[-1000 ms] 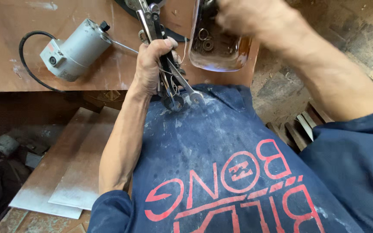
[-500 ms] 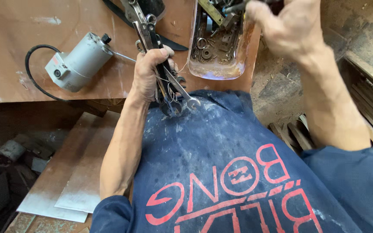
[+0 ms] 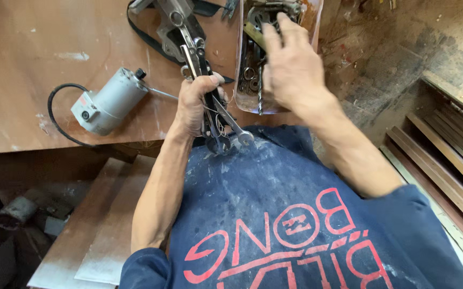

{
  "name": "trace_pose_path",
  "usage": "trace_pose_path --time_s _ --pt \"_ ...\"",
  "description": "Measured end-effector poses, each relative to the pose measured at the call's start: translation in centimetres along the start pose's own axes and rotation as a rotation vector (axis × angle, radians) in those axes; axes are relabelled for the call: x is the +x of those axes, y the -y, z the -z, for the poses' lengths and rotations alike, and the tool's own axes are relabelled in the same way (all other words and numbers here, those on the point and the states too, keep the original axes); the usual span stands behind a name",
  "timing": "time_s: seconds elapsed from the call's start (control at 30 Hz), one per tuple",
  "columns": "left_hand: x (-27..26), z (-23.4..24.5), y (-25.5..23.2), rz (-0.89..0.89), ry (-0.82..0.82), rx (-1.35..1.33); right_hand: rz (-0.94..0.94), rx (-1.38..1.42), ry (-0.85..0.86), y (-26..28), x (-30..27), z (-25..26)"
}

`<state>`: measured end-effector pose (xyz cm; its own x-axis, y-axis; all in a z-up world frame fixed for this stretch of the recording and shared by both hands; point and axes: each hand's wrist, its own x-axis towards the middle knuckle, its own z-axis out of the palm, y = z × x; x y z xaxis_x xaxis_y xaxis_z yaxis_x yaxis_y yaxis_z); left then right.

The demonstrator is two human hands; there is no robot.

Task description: The person assembles a small mechanical device on a workbench. They use a wrench to tighten bolts on a motor housing, then attach a metal bracket and a black strap to the assembly. The person repeatedly adjusts and tightens components using hand tools.

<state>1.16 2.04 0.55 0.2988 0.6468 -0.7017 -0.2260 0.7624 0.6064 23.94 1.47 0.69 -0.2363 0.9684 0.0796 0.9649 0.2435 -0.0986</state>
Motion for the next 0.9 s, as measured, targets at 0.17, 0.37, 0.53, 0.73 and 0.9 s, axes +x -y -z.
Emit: trace_pose_path --time_s 0.17,0.37,0.53,0.73,0.9 --pt "1.1 -0.4 1.0 -0.005 0.049 -0.011 -0.026 0.235 0.377 2.8 -0.2 1.3" --pt "1.5 0.0 1.1 0.063 0.043 -0.026 -0.127 0.484 0.426 1.8 -3.6 3.1" --pt "1.6 0.1 0.7 0.036 0.084 0.005 -0.143 0.285 0.008 -1.1 0.8 1.5" --pt "1.6 0.1 0.7 0.027 0.141 -0.043 -0.181 0.091 0.265 0.0 4.1 -0.6" --pt "1.9 0.1 0.7 0.059 0.113 -0.054 -0.102 0.217 0.685 3.1 -1.1 2.0"
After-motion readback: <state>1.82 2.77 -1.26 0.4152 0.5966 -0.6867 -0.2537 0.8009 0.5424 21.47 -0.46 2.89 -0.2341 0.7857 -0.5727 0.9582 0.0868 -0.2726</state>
